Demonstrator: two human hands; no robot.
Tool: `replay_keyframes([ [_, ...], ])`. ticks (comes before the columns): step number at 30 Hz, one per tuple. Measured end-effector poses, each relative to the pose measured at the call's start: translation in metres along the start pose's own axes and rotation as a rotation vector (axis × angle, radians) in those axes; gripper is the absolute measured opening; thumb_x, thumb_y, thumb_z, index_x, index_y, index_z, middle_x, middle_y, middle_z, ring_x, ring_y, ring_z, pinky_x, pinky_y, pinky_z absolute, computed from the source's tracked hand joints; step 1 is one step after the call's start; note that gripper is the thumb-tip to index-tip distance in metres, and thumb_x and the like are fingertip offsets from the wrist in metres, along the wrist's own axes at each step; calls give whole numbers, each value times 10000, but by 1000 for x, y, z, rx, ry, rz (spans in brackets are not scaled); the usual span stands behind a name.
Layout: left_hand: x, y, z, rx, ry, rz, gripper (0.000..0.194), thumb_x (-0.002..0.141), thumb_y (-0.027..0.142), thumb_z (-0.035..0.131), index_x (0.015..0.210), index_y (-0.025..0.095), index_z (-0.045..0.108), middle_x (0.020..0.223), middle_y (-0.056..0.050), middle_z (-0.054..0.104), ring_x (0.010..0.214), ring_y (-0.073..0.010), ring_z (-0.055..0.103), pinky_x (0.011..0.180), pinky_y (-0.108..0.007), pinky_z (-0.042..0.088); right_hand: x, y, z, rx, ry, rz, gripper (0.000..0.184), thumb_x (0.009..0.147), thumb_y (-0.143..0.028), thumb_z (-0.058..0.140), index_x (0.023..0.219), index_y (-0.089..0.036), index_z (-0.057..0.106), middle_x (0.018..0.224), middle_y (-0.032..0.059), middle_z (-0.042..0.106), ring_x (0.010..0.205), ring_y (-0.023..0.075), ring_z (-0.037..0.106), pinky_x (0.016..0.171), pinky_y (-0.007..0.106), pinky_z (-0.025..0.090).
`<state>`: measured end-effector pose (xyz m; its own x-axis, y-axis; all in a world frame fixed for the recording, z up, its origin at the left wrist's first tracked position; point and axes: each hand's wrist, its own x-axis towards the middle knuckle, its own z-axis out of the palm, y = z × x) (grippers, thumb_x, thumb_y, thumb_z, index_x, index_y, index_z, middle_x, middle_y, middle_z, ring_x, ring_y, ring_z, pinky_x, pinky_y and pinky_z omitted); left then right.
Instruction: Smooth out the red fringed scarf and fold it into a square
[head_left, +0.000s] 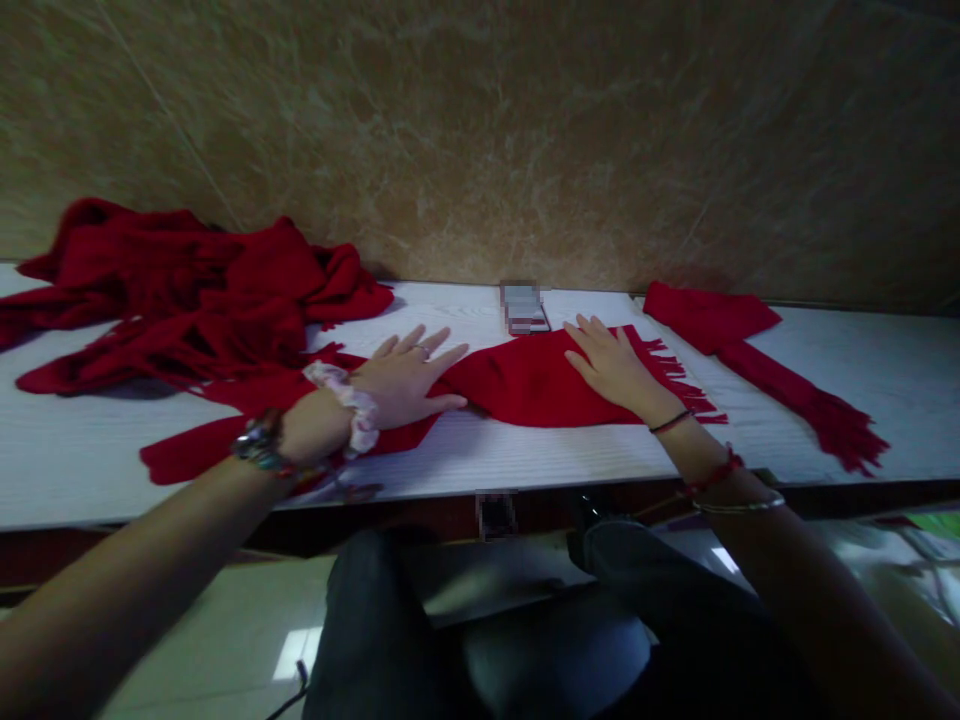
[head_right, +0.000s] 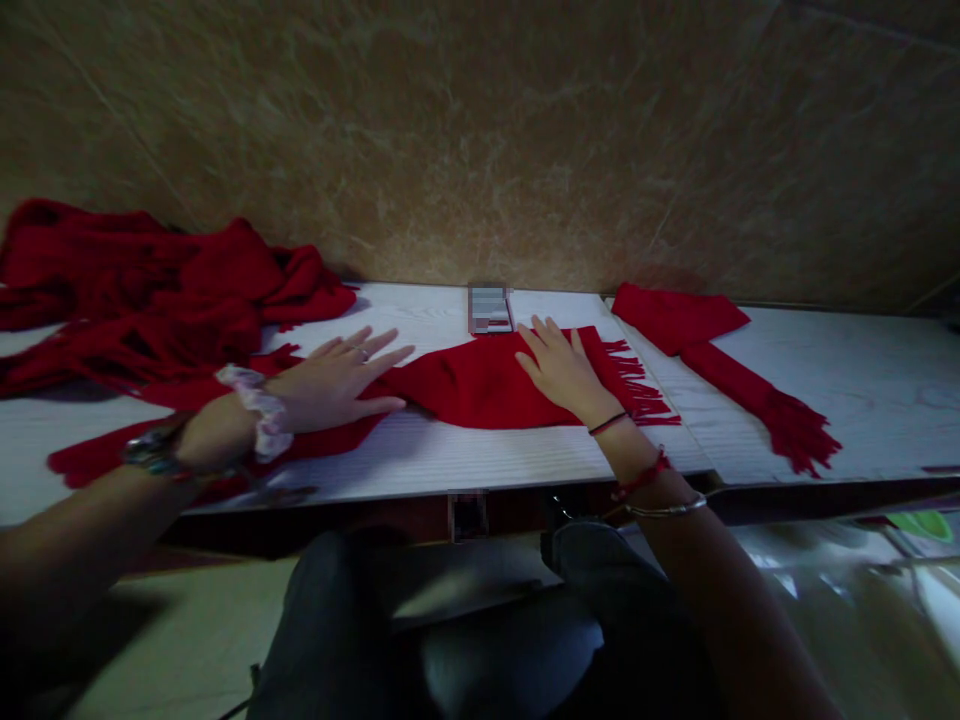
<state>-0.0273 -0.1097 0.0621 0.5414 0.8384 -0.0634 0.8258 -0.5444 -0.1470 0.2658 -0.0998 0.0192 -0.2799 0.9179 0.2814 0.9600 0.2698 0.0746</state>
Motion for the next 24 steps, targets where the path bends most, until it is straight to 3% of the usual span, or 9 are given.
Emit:
replay_keyframes([
  [3,-26,-40,0,-18,-145,-91,824,733,575,482,1390,172,189,1428,-134,208,1294,-333,182,1004,-437,230,-2,-13,4,13,-96,-42,487,894,-393,236,1334,-207,328,1411,83,300,1294,272,231,990,563,235],
  [7,-40,-64,5,-82,-277,-56,879,695,493,569,1387,119,176,1246,-158,483,1108,-249,486,900,-302,370,-7,-3,13,-5,-178,-24,476,893,-371,250,1329,-205,345,1416,79,286,1294,272,230,988,555,249],
  [12,-39,-71,-13,118,-42,-194,603,777,382,476,1333,208,319,1119,-100,557,952,-243,569,750,-313,444,-14,17,13,-18,-206,-40,476,894,-370,250,1337,-215,329,1423,71,269,1295,260,232,990,534,262],
  [15,-42,-78,-27,268,205,-315,644,780,378,479,1362,228,246,1211,-109,474,1026,-299,517,788,-395,426,-18,22,14,-16,-198,-50,473,898,-379,230,1332,-225,338,1422,63,277,1296,251,229,1003,510,256],
  [17,-46,-86,-24,305,247,-355,672,795,388,466,1383,257,170,1297,-115,385,1099,-336,452,833,-462,387,-18,24,15,-19,-188,-54,473,896,-387,230,1324,-225,353,1421,64,281,1296,254,229,1006,507,252],
  [19,-50,-100,-11,246,106,-373,684,781,433,481,1379,275,189,1371,-105,293,1167,-358,376,879,-497,339,-19,27,17,-18,-181,-51,476,893,-392,236,1320,-223,361,1420,68,281,1293,260,235,1001,514,255],
  [21,-53,-116,4,65,-223,-287,837,663,582,548,1353,183,292,1373,-144,306,1210,-350,329,948,-444,297,-19,31,18,-16,-167,-37,476,889,-393,240,1316,-225,368,1416,69,287,1287,265,251,992,525,265],
  [22,-54,-123,10,-20,-282,-237,888,648,677,483,1345,155,310,1386,-143,293,1243,-329,288,981,-402,268,-19,32,19,-16,-159,-29,473,888,-392,241,1312,-229,374,1413,68,294,1284,267,259,988,530,270],
  [24,-53,-133,14,-74,-161,-229,918,675,779,255,1305,121,371,1365,-121,344,1251,-266,294,1008,-358,236,-19,35,19,-22,-144,-24,468,885,-386,244,1303,-233,387,1408,67,305,1279,271,269,982,536,276],
])
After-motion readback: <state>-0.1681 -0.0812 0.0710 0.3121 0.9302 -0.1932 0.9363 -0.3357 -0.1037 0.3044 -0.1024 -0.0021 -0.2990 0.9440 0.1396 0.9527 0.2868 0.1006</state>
